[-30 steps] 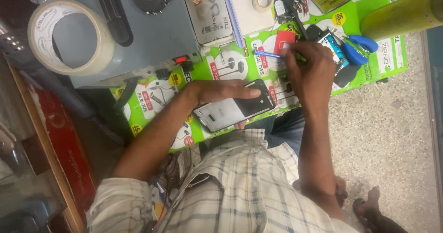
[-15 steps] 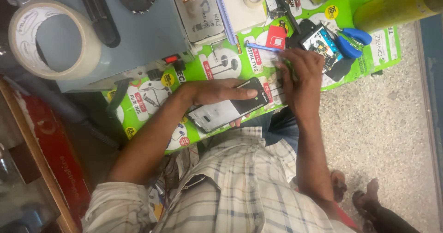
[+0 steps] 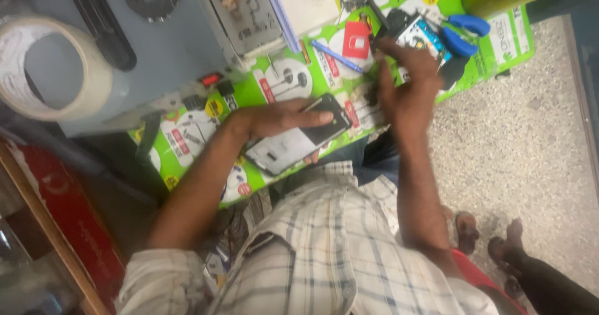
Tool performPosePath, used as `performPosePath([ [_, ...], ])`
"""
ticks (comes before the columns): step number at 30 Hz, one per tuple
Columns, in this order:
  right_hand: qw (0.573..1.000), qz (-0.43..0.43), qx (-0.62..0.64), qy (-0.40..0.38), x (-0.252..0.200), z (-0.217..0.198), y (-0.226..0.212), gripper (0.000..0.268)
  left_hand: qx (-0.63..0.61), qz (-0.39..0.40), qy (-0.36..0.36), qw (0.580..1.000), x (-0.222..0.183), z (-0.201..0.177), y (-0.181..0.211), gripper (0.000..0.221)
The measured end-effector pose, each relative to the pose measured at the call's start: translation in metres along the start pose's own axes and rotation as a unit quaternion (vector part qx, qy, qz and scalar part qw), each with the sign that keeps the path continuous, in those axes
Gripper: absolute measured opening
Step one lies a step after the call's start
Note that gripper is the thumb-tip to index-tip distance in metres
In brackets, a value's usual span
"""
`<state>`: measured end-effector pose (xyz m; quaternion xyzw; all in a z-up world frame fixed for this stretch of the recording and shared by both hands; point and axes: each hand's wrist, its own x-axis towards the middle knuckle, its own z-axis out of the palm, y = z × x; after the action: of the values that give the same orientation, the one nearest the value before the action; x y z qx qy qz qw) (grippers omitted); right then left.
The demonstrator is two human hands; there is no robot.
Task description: The person is repairing a mobile phone by manipulating its internal components. They use a small tool to adjust a ribbon cable and connect it to the motherboard, then reassemble the phone casing.
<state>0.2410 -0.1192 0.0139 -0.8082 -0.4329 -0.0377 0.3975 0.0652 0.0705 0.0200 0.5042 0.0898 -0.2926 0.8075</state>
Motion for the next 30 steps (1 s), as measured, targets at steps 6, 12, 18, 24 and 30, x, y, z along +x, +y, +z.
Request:
performPosePath([
  [6, 0.989, 0.007, -0.146, 0.002, -0.006, -0.048, 0.033, 0.064, 0.018, 0.018, 0.004, 1.000, 0.003, -0.002, 0.001, 0.056],
  [12, 0.997, 0.046, -0.055, 0.001, -0.016, -0.049, 0.054, 0.064, 0.018, 0.097, 0.018, 0.995, 0.020, -0.011, -0.018, 0.064],
  [18, 0.992, 0.118, 0.035, 0.000, -0.018, -0.048, 0.057, 0.073, -0.135, 0.279, 0.035, 0.950, 0.011, -0.003, -0.013, 0.074],
  [24, 0.935, 0.165, 0.308, 0.069, -0.036, -0.037, 0.085, 0.054, -0.171, 0.334, 0.102, 0.921, 0.024, -0.007, -0.025, 0.065],
  [30, 0.820, 0.239, 0.506, 0.124, -0.055, -0.035, 0.077, 0.030, 0.083, 0.270, 0.257, 0.924, 0.041, -0.012, -0.027, 0.047],
])
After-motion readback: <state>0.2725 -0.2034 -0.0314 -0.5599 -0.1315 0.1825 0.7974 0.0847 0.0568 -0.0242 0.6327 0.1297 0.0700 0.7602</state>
